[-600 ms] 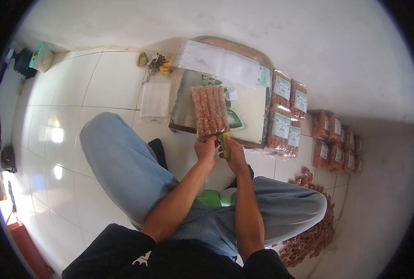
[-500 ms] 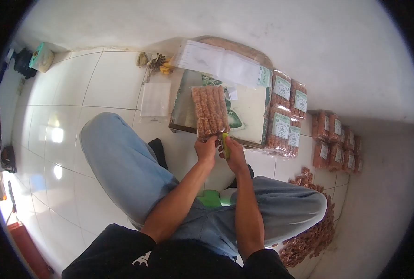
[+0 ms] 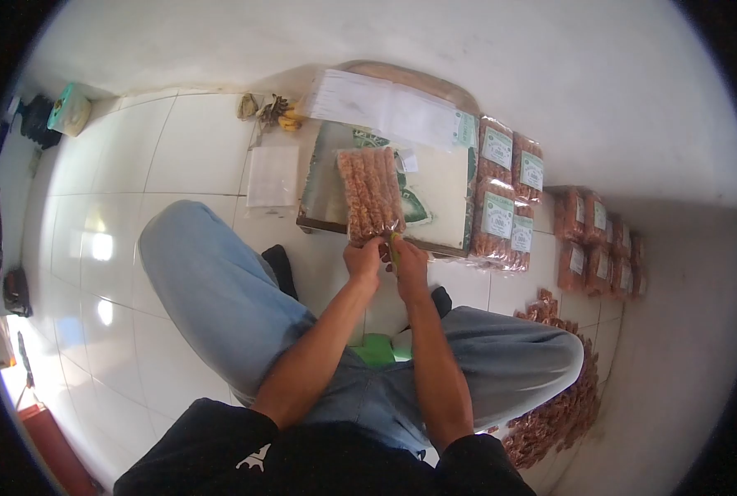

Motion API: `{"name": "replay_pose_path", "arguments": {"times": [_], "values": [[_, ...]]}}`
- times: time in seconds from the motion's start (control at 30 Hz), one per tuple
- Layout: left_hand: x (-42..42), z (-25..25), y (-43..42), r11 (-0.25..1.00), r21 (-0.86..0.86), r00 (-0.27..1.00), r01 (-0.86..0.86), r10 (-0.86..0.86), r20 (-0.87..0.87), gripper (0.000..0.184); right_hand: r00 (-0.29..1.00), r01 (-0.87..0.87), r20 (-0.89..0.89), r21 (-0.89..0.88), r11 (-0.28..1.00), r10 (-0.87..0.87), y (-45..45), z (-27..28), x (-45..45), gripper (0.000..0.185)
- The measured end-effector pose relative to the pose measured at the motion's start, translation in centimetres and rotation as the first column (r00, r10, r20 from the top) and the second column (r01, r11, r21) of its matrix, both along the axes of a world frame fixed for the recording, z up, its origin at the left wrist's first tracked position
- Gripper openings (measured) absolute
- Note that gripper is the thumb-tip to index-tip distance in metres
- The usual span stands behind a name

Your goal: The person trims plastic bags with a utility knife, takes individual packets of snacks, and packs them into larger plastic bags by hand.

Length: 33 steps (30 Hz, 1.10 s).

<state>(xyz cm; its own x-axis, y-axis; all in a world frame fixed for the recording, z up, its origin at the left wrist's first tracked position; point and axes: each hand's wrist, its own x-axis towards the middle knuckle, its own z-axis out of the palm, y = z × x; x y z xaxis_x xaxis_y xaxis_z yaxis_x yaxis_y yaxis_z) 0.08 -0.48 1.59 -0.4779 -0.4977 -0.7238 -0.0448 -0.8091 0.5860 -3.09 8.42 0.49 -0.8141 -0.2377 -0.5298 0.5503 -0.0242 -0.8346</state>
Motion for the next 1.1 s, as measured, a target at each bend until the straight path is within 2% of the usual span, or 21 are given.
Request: {"name": "replay_pose_path", "arguments": {"times": [0.07,0.1,0.17,0.3,0.37,0.47,0.6,0.7,0.77,1.0,1.07,1.1], "values": [[0.1,0.5,-0.3,0.999,0.047,0.998,0.016,-0.013,-0.059,0.018,0.997,-0.014,0.077,-0.049,0.999,0.017,0.0,0.8,0.0,0.029],[0.0,-0.2,-0.2,0.999,0.046,0.998,0.02,-0.018,-0.06,0.018,0.997,-0.009,0.076,-0.05,0.999,0.013,0.3,0.8,-0.1,0.029],[-0.2,-1.4,-0.1,1.0,0.006,0.999,0.018,-0.017,-0.047,0.017,0.98,-0.006,0.197,-0.171,0.985,0.04,1.3,1.0,-0.3,0.032],[-0.2,-1.6,-0.2,1.0,0.005,0.999,0.028,-0.028,-0.017,0.017,0.943,0.038,0.331,-0.236,0.971,0.043,2.4,0.5,-0.2,0.032],[-0.2,-1.8,-0.2,0.999,0.024,1.0,0.022,-0.021,-0.021,0.019,0.99,0.055,0.135,-0.03,0.998,-0.05,1.9,0.1,0.0,0.03],[0.0,-0.5,-0.4,1.0,0.009,0.999,0.027,-0.027,-0.019,0.021,0.992,0.105,0.068,-0.014,0.994,-0.104,1.0,0.7,0.2,0.028],[-0.1,-1.8,-0.3,0.999,0.032,0.998,0.015,-0.013,-0.056,0.022,0.995,0.098,-0.005,-0.012,0.995,-0.099,-0.4,1.7,0.0,0.019],[0.0,-1.8,-0.4,0.998,0.029,0.995,0.062,-0.059,-0.085,0.023,0.99,0.137,-0.054,0.059,0.989,-0.133,-0.7,0.7,-0.5,0.021],[0.3,-1.1,-0.8,0.987,0.016,0.987,0.158,-0.157,-0.033,0.023,0.982,0.19,-0.053,0.171,0.967,-0.184,-1.1,0.6,-0.7,0.023],[1.9,-1.6,-2.5,0.964,0.059,0.964,0.258,-0.253,-0.078,0.017,0.964,0.263,-0.061,0.139,0.955,-0.257,-1.3,0.2,-1.1,0.021],[2.5,-1.3,-2.8,0.949,-0.136,0.958,0.286,-0.287,0.007,0.017,0.966,0.252,-0.077,0.108,0.962,-0.245,-1.3,0.2,-1.2,0.02],[2.7,-1.4,-3.0,0.947,-0.139,0.956,0.291,-0.292,0.011,0.017,0.965,0.257,-0.073,0.105,0.961,-0.25,-1.4,0.3,-1.2,0.02]]}}
